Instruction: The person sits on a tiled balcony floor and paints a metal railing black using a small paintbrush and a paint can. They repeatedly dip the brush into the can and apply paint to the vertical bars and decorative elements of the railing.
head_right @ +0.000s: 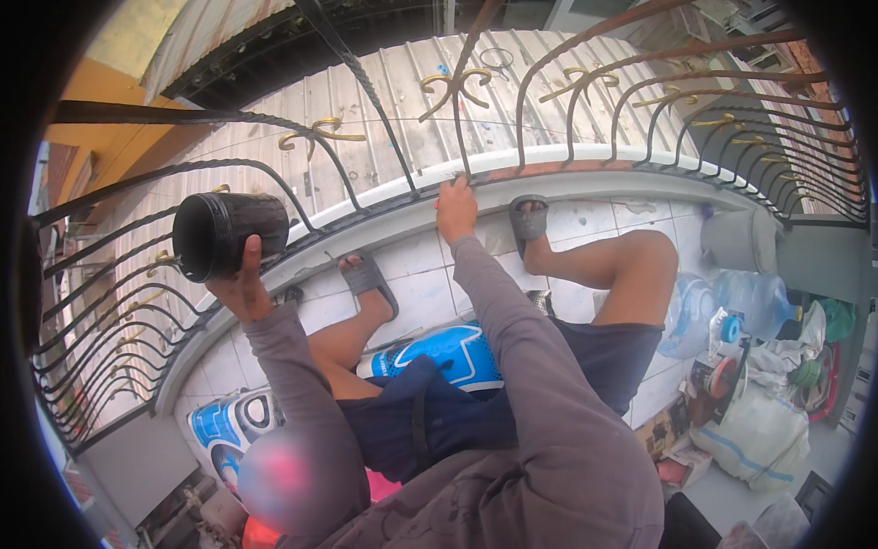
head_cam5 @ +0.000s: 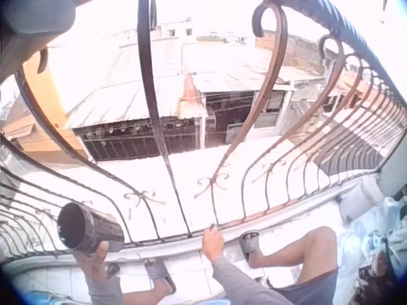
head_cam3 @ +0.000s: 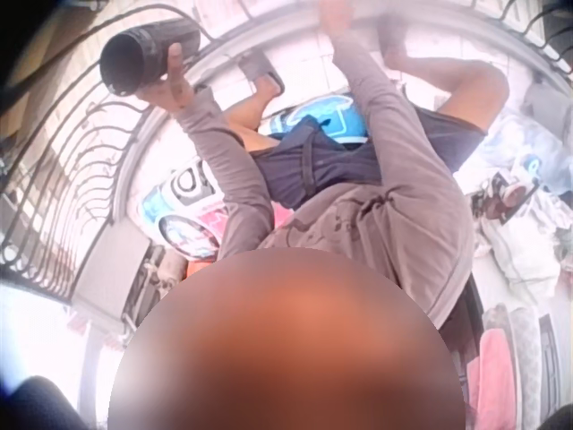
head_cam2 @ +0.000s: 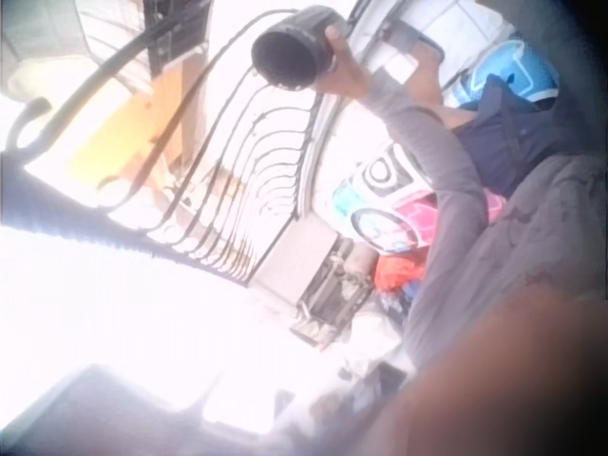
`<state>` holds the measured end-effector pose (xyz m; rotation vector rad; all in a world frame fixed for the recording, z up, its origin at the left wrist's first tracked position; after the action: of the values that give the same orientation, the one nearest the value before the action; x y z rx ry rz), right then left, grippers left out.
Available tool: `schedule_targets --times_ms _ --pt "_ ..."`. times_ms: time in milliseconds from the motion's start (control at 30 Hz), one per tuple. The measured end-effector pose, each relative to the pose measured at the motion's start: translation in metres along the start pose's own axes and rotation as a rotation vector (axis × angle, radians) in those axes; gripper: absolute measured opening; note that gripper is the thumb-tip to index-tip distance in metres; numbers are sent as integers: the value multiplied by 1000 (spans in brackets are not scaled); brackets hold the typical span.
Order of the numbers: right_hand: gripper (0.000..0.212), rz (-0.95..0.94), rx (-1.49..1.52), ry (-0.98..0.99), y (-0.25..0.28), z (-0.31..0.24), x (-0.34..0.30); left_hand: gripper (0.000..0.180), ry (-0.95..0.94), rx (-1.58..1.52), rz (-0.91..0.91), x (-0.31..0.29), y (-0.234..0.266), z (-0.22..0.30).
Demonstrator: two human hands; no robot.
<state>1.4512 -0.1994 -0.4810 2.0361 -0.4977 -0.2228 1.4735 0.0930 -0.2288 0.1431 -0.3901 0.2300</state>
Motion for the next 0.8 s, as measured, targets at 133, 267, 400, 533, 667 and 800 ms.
schedule_targets --times_ms 133,267,400,533,667,800 --pt "15 121 342 -55 19 43 -19 68 -44 -38 39 0 -4 2" --pt "21 385 1496 -695 26 101 1 64 -8 -52 45 -3 -7 3" --pt "15 81 1479 -670 13 119 32 64 -14 51 -1 -2 -10 2" --pt "10 208 916 -641 10 120 42 66 -15 39 12 2 -14 2" --pt "14 223 1239 -425 6 112 38 66 -24 10 6 1 -19 1" --pt "8 332 760 -399 20 116 26 64 -6 30 -13 1 -21 0"
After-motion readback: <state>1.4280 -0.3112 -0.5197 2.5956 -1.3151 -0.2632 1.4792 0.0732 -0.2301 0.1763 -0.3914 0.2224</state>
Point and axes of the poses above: each hand's wrist, its own x-axis towards the middle knuckle, its own y-axis out of the back of the hand, z = x × y, the point moved 1 cm from there along x, towards the middle knuckle, and after that the axes turned 3 degrees about x, right-handed, at the moved point
